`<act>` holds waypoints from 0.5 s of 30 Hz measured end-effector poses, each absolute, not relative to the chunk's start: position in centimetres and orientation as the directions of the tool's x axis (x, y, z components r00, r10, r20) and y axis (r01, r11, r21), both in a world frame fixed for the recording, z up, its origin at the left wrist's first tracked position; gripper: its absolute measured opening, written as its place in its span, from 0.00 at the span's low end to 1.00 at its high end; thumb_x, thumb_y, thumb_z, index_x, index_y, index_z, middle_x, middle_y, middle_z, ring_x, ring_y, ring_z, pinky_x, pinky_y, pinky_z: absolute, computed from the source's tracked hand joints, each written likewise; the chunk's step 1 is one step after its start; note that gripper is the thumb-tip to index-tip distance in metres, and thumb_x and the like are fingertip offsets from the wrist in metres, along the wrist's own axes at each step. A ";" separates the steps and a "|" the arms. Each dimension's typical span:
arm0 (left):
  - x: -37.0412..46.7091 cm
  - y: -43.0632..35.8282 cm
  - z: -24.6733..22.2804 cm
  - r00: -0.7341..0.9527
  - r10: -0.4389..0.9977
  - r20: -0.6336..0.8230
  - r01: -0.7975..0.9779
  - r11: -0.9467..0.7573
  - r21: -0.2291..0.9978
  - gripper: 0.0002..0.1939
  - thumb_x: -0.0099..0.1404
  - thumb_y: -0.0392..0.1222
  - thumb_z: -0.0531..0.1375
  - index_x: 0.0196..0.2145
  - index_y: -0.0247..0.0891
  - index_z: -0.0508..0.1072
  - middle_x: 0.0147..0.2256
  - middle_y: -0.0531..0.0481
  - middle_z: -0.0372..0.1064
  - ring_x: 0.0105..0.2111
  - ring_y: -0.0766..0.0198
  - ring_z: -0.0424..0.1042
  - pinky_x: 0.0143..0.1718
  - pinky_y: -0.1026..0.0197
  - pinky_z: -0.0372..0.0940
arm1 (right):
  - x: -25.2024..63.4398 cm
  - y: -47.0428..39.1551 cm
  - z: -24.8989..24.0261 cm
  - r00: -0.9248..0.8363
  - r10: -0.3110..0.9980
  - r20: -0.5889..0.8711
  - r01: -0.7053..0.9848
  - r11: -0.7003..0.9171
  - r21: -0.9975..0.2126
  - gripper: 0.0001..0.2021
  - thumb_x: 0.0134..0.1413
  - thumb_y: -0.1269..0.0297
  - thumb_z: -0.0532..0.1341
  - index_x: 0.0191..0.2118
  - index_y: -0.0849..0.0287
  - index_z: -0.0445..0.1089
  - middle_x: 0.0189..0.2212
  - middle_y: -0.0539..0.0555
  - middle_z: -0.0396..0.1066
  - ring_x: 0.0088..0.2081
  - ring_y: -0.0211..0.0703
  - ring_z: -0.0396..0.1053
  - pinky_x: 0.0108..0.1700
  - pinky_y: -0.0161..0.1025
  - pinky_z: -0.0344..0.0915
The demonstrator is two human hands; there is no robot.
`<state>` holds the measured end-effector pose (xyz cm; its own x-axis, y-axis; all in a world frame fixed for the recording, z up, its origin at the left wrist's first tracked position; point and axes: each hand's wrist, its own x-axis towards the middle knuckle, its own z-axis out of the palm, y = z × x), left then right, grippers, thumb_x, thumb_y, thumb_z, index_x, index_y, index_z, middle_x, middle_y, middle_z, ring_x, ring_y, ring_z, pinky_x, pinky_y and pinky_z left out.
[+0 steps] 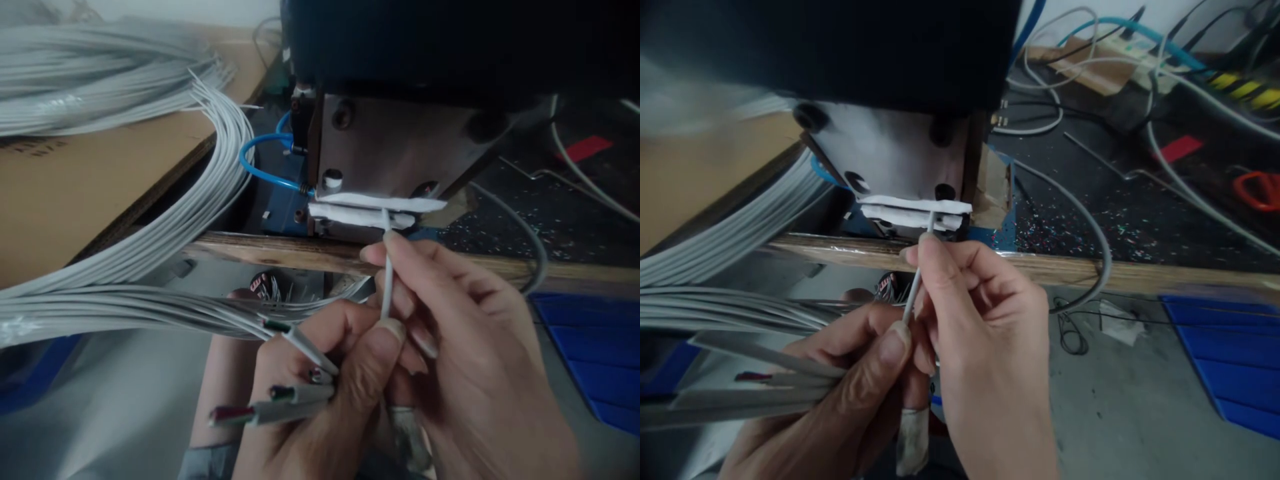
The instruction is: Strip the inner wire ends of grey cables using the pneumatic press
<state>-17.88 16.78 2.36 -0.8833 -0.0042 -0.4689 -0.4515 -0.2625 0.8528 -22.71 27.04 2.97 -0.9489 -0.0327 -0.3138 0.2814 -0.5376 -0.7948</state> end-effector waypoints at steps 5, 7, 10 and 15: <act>-17.6 16.5 1.4 -0.883 -0.056 -0.465 -0.440 -0.241 0.865 0.21 0.61 0.65 0.70 0.28 0.44 0.84 0.25 0.47 0.75 0.24 0.61 0.65 0.18 0.63 0.57 | -22.6 27.2 2.9 -0.940 -0.053 -0.337 0.311 -0.542 -0.781 0.10 0.54 0.64 0.76 0.26 0.56 0.78 0.16 0.42 0.61 0.15 0.24 0.55 0.14 0.19 0.55; -17.5 16.3 1.3 -0.882 -0.053 -0.469 -0.444 -0.248 0.861 0.19 0.60 0.63 0.71 0.32 0.45 0.85 0.26 0.47 0.76 0.23 0.60 0.64 0.16 0.62 0.56 | -22.7 27.0 3.0 -0.939 -0.054 -0.341 0.313 -0.546 -0.777 0.10 0.53 0.63 0.76 0.26 0.55 0.78 0.17 0.42 0.61 0.14 0.24 0.56 0.14 0.19 0.55; -17.4 16.1 1.3 -0.859 -0.064 -0.509 -0.476 -0.269 0.837 0.18 0.60 0.62 0.72 0.36 0.46 0.86 0.28 0.47 0.77 0.23 0.61 0.64 0.16 0.62 0.55 | -22.9 26.7 3.0 -0.936 -0.051 -0.348 0.318 -0.547 -0.774 0.09 0.54 0.63 0.76 0.28 0.56 0.78 0.17 0.42 0.61 0.15 0.24 0.55 0.14 0.20 0.55; -17.6 16.2 1.7 -0.883 -0.004 -0.469 -0.452 -0.253 0.855 0.21 0.62 0.63 0.70 0.28 0.43 0.83 0.25 0.49 0.75 0.22 0.63 0.65 0.18 0.63 0.57 | -23.0 26.8 2.8 -0.944 -0.061 -0.325 0.306 -0.537 -0.787 0.08 0.55 0.64 0.76 0.29 0.57 0.78 0.17 0.42 0.62 0.15 0.23 0.55 0.15 0.19 0.55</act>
